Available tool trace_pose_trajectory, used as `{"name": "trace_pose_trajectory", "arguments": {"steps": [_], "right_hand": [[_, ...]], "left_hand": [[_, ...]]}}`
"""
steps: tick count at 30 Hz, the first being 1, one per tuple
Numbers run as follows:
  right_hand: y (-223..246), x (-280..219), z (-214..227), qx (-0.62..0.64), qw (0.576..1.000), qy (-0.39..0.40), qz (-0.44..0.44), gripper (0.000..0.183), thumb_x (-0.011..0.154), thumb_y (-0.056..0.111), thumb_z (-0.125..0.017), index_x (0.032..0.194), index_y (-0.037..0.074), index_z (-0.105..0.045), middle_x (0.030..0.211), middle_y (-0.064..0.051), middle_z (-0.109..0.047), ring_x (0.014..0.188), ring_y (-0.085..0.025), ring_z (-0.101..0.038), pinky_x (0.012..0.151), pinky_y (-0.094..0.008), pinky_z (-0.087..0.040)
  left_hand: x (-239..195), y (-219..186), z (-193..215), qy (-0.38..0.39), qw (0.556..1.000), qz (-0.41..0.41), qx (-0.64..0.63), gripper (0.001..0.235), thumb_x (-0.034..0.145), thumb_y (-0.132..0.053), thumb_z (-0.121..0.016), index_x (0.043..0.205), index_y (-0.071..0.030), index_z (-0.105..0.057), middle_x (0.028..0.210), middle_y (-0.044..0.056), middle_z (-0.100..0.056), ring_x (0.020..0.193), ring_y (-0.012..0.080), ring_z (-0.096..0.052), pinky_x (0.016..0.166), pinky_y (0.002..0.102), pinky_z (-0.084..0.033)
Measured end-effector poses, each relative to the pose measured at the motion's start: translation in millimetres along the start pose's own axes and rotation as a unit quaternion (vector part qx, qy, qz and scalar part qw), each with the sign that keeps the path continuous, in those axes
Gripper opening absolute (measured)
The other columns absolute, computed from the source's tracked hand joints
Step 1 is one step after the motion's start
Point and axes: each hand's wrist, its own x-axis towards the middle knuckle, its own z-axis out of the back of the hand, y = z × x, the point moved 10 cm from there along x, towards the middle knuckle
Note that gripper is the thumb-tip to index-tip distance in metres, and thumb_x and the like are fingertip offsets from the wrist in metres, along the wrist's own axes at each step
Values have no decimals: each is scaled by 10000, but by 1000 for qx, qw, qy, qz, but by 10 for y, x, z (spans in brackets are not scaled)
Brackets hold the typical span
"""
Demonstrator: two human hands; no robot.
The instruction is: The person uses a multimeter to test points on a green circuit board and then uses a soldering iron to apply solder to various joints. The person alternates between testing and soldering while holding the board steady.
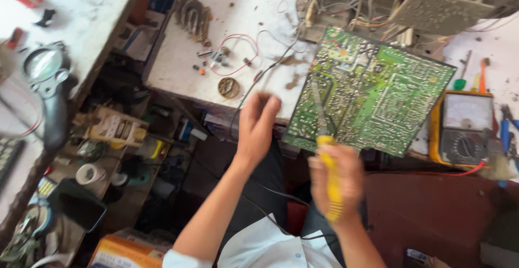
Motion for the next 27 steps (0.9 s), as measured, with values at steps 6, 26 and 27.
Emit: {"name": "trace_pose_trajectory", "arguments": {"steps": [6, 26, 27], "right_hand": [[491, 45, -1136, -33, 980, 174, 95, 564, 1002, 32, -625, 1498, -77, -381, 1443, -273, -511, 1364, -423, -494, 1162, -481, -399], [-1328, -2025, 363, -172, 884, 400, -172, 281, 726, 257, -819, 953, 93, -824, 986, -90, -716, 967, -298, -627, 850, -395, -508], [-1284, -2039, 312, -160, 888, 400, -160, 294, 721, 253, -820, 967, 92, -824, 981, -101, -703, 963, -309, -614, 838, -401, -499]], "left_hand": [[-876, -221, 280, 21, 991, 95, -95, 158, 1016, -136, -577, 1142, -43, -587, 931, -25, -621, 827, 28, -571, 730, 210, -480], [330, -810, 1494, -254, 709, -228, 616, 304, 866, -49, -653, 1154, 33, -604, 1169, 219, -567, 1081, 435, -558, 847, 548, -428], [132, -882, 1377, -263, 704, -262, 605, 380, 859, -59, -665, 1217, 48, -595, 1203, 222, -564, 1100, 430, -550, 843, 540, -417]]}}
